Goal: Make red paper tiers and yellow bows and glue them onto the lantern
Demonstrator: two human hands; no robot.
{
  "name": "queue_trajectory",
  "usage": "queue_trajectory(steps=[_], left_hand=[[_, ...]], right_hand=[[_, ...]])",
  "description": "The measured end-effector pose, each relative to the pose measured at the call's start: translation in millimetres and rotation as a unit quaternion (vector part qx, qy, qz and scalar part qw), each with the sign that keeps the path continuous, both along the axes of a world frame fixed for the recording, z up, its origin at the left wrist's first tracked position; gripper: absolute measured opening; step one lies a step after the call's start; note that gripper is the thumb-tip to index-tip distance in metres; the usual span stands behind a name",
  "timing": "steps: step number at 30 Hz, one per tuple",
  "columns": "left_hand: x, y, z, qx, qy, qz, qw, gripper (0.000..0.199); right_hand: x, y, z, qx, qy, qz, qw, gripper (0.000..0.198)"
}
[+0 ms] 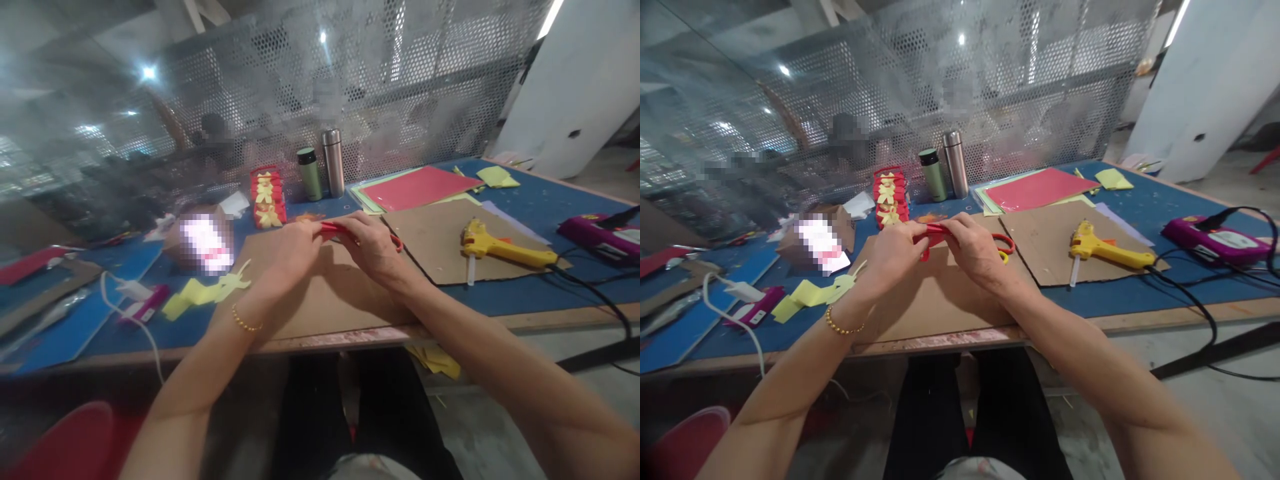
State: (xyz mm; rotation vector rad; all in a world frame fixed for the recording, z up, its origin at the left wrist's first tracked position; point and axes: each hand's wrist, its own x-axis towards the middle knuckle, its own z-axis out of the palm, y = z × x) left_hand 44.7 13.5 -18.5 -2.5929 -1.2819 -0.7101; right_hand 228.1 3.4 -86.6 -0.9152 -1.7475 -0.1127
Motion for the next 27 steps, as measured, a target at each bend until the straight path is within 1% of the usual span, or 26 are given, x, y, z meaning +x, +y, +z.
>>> queue_trajectory(steps=[3, 6, 7, 9, 11, 13, 15, 19, 24, 27], left_hand=[[-0.5, 2.3, 0.1, -0.024, -0.042, -0.026, 0.998, 0.025], [-0.4, 4.6, -0.4, -0.028, -0.059, -0.022, 0.998, 0.023], [0.1, 5.6, -0.4, -0.039, -0.067, -0.017, 0.997, 0.023], [1.4, 8.1, 0.0, -0.09, -0.09, -0.011, 0.992, 0.026], [2.3, 10.7, 0.4, -0.171, -0.129, -0.015, 0.977, 0.029], [2.3, 12.7, 0.5, -0.25, -0.177, -0.02, 0.952, 0.03], [1.6, 13.3, 1.1, -0.301, -0.212, -0.024, 0.929, 0.028], [0.4, 11.9, 5.6, -0.333, -0.249, -0.034, 0.909, 0.024], [0.0, 14.6, 8.2, -0.384, -0.296, -0.049, 0.873, 0.022], [-3.0, 19.3, 4.0, -0.391, -0.297, -0.048, 0.87, 0.02]], right_hand=[[0.4, -0.6, 0.4, -0.013, -0.013, -0.012, 1.0, 0.026], [-0.5, -0.7, -1.2, -0.021, -0.014, -0.016, 1.0, 0.026], [-0.8, -0.6, -1.9, -0.023, -0.013, -0.017, 1.0, 0.026], [-1.2, -0.3, -3.0, -0.025, -0.012, -0.021, 0.999, 0.027], [-1.1, -0.2, -3.1, -0.028, -0.012, -0.025, 0.999, 0.028], [-0.8, -0.3, -2.7, -0.03, -0.012, -0.026, 0.999, 0.028], [-0.6, 0.0, -2.5, -0.027, -0.01, -0.03, 0.999, 0.028], [-0.5, 4.2, -5.1, -0.015, 0.011, -0.045, 0.999, 0.026], [0.9, 14.2, -10.4, 0.0, 0.036, -0.016, 0.999, 0.03], [1.6, 15.9, -11.3, -0.009, 0.034, -0.011, 0.999, 0.032]])
